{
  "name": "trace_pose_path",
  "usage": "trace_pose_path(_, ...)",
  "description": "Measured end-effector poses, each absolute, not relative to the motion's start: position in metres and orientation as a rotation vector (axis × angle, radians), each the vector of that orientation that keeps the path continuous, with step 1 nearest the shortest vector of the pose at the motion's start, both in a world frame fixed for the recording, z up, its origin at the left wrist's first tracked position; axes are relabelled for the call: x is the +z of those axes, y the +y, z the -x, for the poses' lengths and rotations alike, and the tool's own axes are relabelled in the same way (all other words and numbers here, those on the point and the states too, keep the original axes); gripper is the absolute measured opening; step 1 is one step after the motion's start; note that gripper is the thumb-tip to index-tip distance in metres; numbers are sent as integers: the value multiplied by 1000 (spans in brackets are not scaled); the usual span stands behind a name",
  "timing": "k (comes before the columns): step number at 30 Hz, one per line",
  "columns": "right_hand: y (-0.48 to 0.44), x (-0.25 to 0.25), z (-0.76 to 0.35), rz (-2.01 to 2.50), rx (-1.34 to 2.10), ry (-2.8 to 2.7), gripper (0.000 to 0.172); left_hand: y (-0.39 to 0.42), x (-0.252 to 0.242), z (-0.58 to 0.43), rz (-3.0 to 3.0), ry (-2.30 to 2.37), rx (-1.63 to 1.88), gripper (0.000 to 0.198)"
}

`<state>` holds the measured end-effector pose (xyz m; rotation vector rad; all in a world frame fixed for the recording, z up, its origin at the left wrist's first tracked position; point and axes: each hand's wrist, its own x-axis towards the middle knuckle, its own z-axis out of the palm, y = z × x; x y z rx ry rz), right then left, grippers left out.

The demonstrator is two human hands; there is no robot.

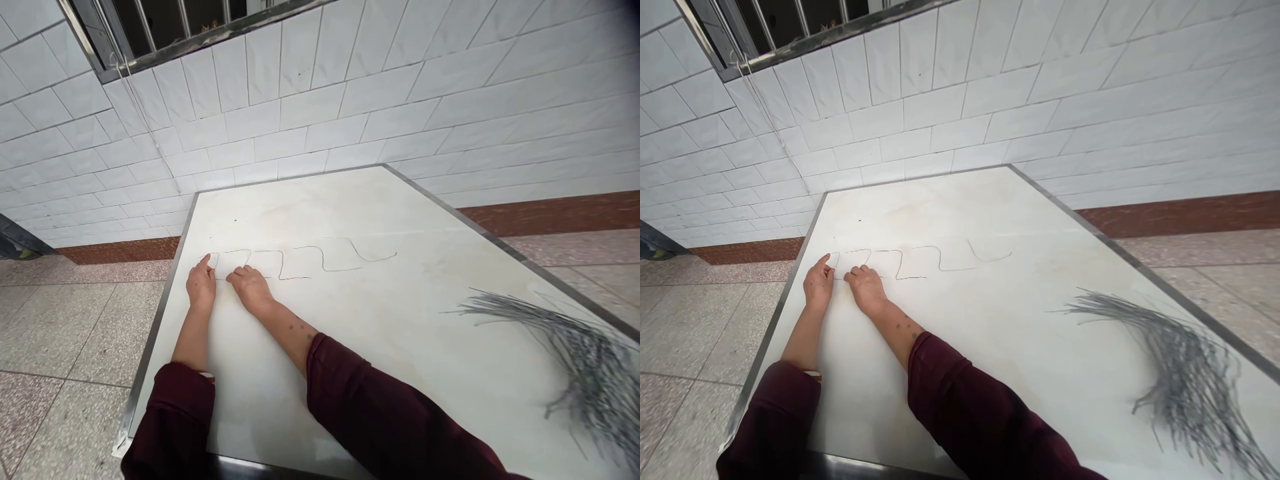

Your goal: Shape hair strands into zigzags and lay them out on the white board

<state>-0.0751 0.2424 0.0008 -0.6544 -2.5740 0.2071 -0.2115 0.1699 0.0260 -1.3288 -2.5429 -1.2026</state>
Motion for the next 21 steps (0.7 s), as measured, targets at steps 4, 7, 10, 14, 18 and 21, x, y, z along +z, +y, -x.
trace_pose_path(4, 242, 2, 75, 668, 224, -2557, 22, 171, 23, 212, 1378, -2518, -1154, 47)
trace_pose_path(7, 242, 4, 75, 673, 237, -2570, 22, 174, 23, 212, 1406, -2507, -1138, 45)
trace_pose_path(10, 242, 6, 75, 696, 252, -2575, 22, 177, 23, 212, 1424, -2501, -1144, 44)
trace_pose_path(14, 241, 7, 75, 708, 270, -2551, 22, 179, 24, 212, 1418, -2502, -1193, 43)
trace_pose_path(18, 239, 9, 73, 653, 280, -2441, 22, 177, 23, 214, 1375, -2501, -1295, 40)
trace_pose_path(21, 238, 10, 71, 594, 325, -2365, 23, 174, 20, 219, 1302, -2489, -1415, 37)
